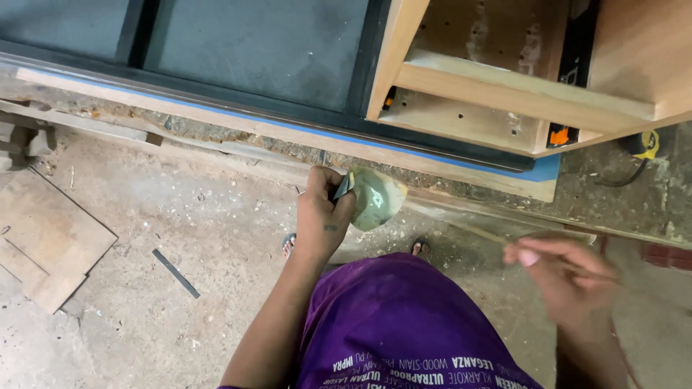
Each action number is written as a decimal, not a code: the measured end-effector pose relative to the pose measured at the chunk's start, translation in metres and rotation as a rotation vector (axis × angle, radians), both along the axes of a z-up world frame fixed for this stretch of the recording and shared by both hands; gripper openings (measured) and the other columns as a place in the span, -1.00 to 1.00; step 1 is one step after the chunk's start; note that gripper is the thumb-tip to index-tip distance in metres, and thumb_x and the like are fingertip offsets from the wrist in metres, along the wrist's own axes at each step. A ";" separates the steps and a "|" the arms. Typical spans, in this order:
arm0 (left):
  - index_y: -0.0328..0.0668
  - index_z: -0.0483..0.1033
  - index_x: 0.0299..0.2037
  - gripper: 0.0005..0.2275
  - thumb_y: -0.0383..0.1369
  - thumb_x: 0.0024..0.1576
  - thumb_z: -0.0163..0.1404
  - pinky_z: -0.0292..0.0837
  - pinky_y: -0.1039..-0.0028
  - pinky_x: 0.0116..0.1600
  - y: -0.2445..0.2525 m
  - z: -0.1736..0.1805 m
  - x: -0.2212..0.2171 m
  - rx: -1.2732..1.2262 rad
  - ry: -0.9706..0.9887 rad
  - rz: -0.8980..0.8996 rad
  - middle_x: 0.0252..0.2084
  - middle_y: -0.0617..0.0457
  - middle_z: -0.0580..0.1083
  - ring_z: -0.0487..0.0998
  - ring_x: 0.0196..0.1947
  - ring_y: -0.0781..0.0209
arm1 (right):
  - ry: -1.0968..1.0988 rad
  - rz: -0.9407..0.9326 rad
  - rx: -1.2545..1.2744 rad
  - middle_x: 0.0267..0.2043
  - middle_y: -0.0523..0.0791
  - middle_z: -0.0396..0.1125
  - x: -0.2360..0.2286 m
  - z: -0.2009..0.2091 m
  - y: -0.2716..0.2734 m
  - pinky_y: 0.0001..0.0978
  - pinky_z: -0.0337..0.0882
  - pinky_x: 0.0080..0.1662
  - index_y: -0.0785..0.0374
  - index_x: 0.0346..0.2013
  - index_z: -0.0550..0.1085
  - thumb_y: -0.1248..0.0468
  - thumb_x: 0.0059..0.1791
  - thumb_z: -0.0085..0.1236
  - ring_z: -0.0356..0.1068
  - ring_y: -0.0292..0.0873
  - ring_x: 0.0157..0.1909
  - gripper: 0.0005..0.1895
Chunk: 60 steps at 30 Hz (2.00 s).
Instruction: Applying a white mixture, likely glue or filler, to the interior joints and surfaces of a wooden cabinet using a small stick as an applicator.
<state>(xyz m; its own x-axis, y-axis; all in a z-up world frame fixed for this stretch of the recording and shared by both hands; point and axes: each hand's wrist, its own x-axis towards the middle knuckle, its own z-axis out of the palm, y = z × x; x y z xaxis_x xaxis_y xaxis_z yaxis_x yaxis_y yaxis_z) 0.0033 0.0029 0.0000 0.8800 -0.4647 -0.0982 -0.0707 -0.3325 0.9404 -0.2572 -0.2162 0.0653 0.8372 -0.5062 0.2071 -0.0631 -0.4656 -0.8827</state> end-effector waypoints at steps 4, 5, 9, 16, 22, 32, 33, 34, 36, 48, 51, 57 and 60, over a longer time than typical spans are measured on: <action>-0.09 0.28 -0.28 -0.85 -0.40 0.06 0.03 0.24 0.33 -0.44 0.008 -0.005 0.007 -0.016 -0.033 0.039 -0.52 0.09 0.39 0.34 -0.56 0.23 | -0.210 -0.131 0.028 -0.17 0.16 0.46 0.032 -0.025 -0.021 -0.34 0.67 -0.09 0.50 -0.04 0.43 0.43 0.14 0.08 0.58 -0.01 -0.16 -0.86; -0.10 0.28 -0.27 -0.86 -0.37 0.09 0.02 0.26 0.32 -0.45 0.010 -0.005 0.008 -0.006 -0.037 0.040 -0.51 0.10 0.41 0.37 -0.56 0.22 | -0.319 -0.107 -0.103 -0.17 0.19 0.45 0.050 -0.031 -0.025 -0.36 0.65 -0.15 0.54 -0.02 0.42 0.45 0.15 0.10 0.58 0.04 -0.15 -0.84; -0.15 0.36 -0.18 -0.81 -0.46 0.03 0.05 0.47 0.25 -0.33 0.014 -0.028 0.009 0.021 0.018 0.112 -0.48 -0.16 0.52 0.57 -0.49 -0.07 | -0.367 -0.262 0.036 -0.21 0.27 0.45 0.108 -0.051 -0.015 -0.07 0.56 -0.01 0.66 -0.05 0.48 0.54 0.09 0.19 0.51 0.05 -0.17 -0.82; -0.19 0.37 -0.19 -0.82 -0.50 0.04 0.05 0.47 0.26 -0.36 0.027 -0.027 0.013 0.025 -0.043 0.144 -0.48 -0.21 0.53 0.57 -0.51 -0.09 | -0.466 -0.129 -0.213 -0.26 0.28 0.48 0.142 -0.056 -0.017 -0.06 0.56 -0.15 0.68 -0.17 0.54 0.65 0.01 0.20 0.55 0.18 -0.27 -0.89; -0.21 0.36 -0.18 -0.82 -0.49 0.04 0.04 0.47 0.25 -0.36 0.030 -0.027 0.013 0.013 -0.038 0.182 -0.48 -0.22 0.53 0.56 -0.52 -0.08 | -0.445 -0.102 -0.293 -0.27 0.27 0.48 0.133 -0.056 -0.026 -0.03 0.56 -0.16 0.70 -0.17 0.54 0.66 0.04 0.18 0.54 0.22 -0.27 -0.92; -0.19 0.38 -0.20 -0.83 -0.51 0.02 0.03 0.42 0.31 -0.38 0.028 -0.013 0.015 0.001 -0.036 0.207 -0.52 -0.16 0.51 0.52 -0.53 0.00 | -0.444 -0.105 -0.326 -0.26 0.27 0.47 0.129 -0.058 -0.029 -0.04 0.54 -0.17 0.71 -0.17 0.53 0.68 0.03 0.15 0.52 0.21 -0.29 -0.91; -0.19 0.38 -0.20 -0.83 -0.51 0.02 0.03 0.42 0.31 -0.38 0.029 -0.014 0.015 0.002 -0.034 0.206 -0.52 -0.16 0.51 0.52 -0.53 0.00 | -0.442 -0.106 -0.326 -0.26 0.27 0.47 0.132 -0.060 -0.027 -0.04 0.54 -0.17 0.71 -0.17 0.53 0.68 0.03 0.15 0.52 0.21 -0.29 -0.91; -0.20 0.38 -0.20 -0.83 -0.51 0.02 0.03 0.41 0.32 -0.38 0.029 -0.015 0.017 -0.002 -0.043 0.206 -0.52 -0.16 0.50 0.51 -0.53 0.02 | -0.451 -0.104 -0.314 -0.26 0.26 0.48 0.135 -0.061 -0.026 -0.05 0.55 -0.17 0.69 -0.17 0.54 0.67 0.02 0.16 0.53 0.20 -0.29 -0.90; -0.20 0.38 -0.20 -0.83 -0.51 0.02 0.03 0.41 0.34 -0.39 0.028 -0.016 0.018 -0.008 -0.052 0.204 -0.53 -0.15 0.49 0.51 -0.53 0.03 | -0.461 -0.105 -0.304 -0.26 0.25 0.48 0.138 -0.064 -0.025 -0.06 0.55 -0.18 0.66 -0.17 0.55 0.66 0.01 0.17 0.53 0.20 -0.29 -0.90; -0.21 0.39 -0.19 -0.81 -0.50 0.01 0.05 0.42 0.29 -0.38 0.030 -0.021 0.019 -0.004 -0.033 0.197 -0.53 -0.18 0.47 0.48 -0.55 -0.03 | -0.461 -0.129 -0.366 -0.26 0.23 0.50 0.141 -0.063 -0.026 -0.12 0.55 -0.21 0.63 -0.20 0.57 0.65 0.01 0.20 0.54 0.17 -0.30 -0.92; -0.20 0.38 -0.20 -0.82 -0.50 0.02 0.04 0.41 0.30 -0.39 0.031 -0.021 0.018 -0.006 -0.035 0.197 -0.55 -0.18 0.45 0.46 -0.56 0.00 | -0.460 -0.143 -0.328 -0.23 0.30 0.47 0.137 -0.065 -0.029 -0.08 0.53 -0.20 0.71 -0.16 0.53 0.66 0.06 0.17 0.53 0.22 -0.26 -0.93; -0.20 0.39 -0.20 -0.82 -0.48 0.01 0.06 0.40 0.33 -0.40 0.030 -0.018 0.016 0.000 -0.036 0.206 -0.56 -0.15 0.45 0.47 -0.56 0.02 | -0.466 -0.116 -0.336 -0.25 0.31 0.45 0.145 -0.059 -0.027 -0.05 0.54 -0.21 0.72 -0.17 0.52 0.70 0.03 0.13 0.50 0.23 -0.31 -0.91; -0.20 0.40 -0.19 -0.82 -0.49 0.02 0.06 0.41 0.32 -0.41 0.029 -0.016 0.015 0.010 -0.040 0.198 -0.56 -0.16 0.46 0.48 -0.57 0.01 | -0.457 -0.130 -0.354 -0.26 0.26 0.48 0.145 -0.062 -0.029 -0.10 0.53 -0.23 0.67 -0.19 0.54 0.67 0.04 0.16 0.52 0.18 -0.32 -0.93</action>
